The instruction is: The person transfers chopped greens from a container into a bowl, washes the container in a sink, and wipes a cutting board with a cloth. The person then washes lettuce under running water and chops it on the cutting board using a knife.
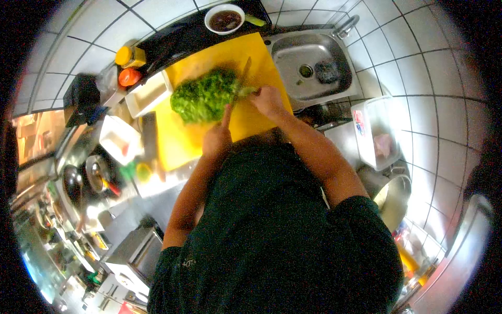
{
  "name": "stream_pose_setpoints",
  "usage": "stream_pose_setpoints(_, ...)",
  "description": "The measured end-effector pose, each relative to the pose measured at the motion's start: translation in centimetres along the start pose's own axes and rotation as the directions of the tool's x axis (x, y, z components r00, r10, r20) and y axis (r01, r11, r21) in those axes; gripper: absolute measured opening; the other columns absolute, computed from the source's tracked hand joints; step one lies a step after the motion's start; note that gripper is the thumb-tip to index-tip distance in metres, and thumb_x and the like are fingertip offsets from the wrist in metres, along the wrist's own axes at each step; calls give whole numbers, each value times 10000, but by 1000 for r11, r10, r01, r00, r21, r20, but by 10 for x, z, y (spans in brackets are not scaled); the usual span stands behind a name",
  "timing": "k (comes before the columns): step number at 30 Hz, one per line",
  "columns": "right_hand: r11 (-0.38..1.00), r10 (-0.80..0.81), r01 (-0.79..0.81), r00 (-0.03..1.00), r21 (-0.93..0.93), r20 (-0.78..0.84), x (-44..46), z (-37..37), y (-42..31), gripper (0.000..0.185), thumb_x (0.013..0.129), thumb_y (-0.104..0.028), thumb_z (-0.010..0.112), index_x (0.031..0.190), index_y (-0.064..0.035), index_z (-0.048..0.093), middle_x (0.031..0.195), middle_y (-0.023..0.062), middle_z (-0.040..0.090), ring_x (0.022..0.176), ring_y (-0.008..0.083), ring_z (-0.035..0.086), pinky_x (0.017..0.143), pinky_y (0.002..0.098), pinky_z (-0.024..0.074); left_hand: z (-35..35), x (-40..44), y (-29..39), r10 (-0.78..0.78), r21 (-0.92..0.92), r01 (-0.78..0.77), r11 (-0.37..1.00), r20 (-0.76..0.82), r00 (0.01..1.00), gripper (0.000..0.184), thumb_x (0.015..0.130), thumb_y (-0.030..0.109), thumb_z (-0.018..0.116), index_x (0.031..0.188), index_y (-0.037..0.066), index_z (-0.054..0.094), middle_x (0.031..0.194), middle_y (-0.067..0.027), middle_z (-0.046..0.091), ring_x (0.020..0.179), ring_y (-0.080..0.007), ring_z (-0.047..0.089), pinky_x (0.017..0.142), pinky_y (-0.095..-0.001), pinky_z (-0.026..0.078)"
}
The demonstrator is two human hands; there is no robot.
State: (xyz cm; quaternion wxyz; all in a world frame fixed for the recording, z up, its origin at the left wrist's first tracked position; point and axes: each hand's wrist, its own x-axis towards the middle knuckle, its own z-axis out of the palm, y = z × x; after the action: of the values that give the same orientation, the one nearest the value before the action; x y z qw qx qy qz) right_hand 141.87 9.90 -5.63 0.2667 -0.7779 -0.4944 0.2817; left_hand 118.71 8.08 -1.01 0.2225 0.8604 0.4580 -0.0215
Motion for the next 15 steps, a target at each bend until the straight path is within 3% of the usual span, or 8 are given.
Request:
stream_pose_setpoints(2, 1000, -3, 3, 1000, -27, -4, -2, 2, 0, 332, 759, -280, 755, 778, 33, 645, 690, 183, 675, 662, 330, 688, 640, 417, 547, 0, -3, 2, 57, 13, -56, 998, -42, 997, 872, 866, 78, 541, 1612, 223, 115, 827, -199, 660, 682, -355, 686, 616, -472, 564)
stream_pose_setpoints(4, 991, -73, 66, 996, -117, -59, 0, 6, -2, 336, 762, -279, 752, 774, 38, 641, 707, 194, 677, 673, 339, 688, 648, 421, 549, 7, 3, -1, 18, 81, -23, 996, 58, 998, 874, 871, 79, 539, 1613, 227, 103, 834, -197, 663, 683, -353, 687, 615, -474, 563)
stream_pose_setpoints(8, 998, -63, 62, 997, -32, -49, -5, -1, -7, 350, 760, -275, 751, 777, 53, 630, 726, 215, 675, 685, 362, 684, 656, 432, 549, -2, 4, 2, -45, 58, 39, 998, 114, 992, 885, 878, 84, 539, 1615, 242, 74, 841, -191, 665, 703, -348, 691, 629, -482, 562)
stream_pose_setpoints(10, 1000, -13, 13, 999, 18, -31, -5, 0, -5, 356, 760, -268, 749, 776, 64, 621, 739, 231, 673, 693, 373, 682, 658, 435, 548, 2, 0, 0, 17, 32, -19, 999, 55, 998, 878, 888, 86, 534, 1615, 243, 66, 849, -196, 673, 731, -358, 692, 649, -486, 561)
stream_pose_setpoints(11, 1000, -28, 28, 999, 12, -44, -6, 2, -4, 351, 766, -264, 749, 786, 63, 624, 728, 221, 673, 691, 354, 688, 653, 425, 550, 3, -3, -1, 45, 20, -45, 999, 24, 999, 875, 893, 87, 531, 1615, 244, 63, 853, -198, 677, 744, -362, 693, 658, -488, 560)
stream_pose_setpoints(13, 998, -62, 62, 995, -2, -75, -8, 0, -5, 342, 779, -258, 749, 806, 62, 631, 706, 201, 674, 687, 317, 699, 643, 406, 555, -4, 1, -2, -27, -8, 28, 1000, 128, 991, 857, 891, 78, 524, 1613, 238, 91, 853, -203, 682, 754, -371, 691, 664, -491, 553)
stream_pose_setpoints(14, 998, -6, 8, 999, 65, -36, -10, -3, -4, 334, 799, -255, 743, 839, 58, 635, 723, 184, 681, 687, 293, 701, 641, 390, 560, -6, 3, -1, -60, -20, 64, 998, 177, 982, 849, 890, 74, 520, 1613, 235, 106, 854, -205, 685, 758, -375, 690, 667, -493, 549)
stream_pose_setpoints(15, 991, 47, -46, 999, 129, 2, -12, -9, -4, 326, 818, -253, 736, 871, 54, 638, 740, 167, 687, 687, 270, 703, 639, 374, 565, -4, 5, -6, -54, -45, 60, 997, 132, 990, 848, 888, 71, 516, 1612, 226, 104, 857, -208, 689, 759, -377, 689, 668, -493, 546)
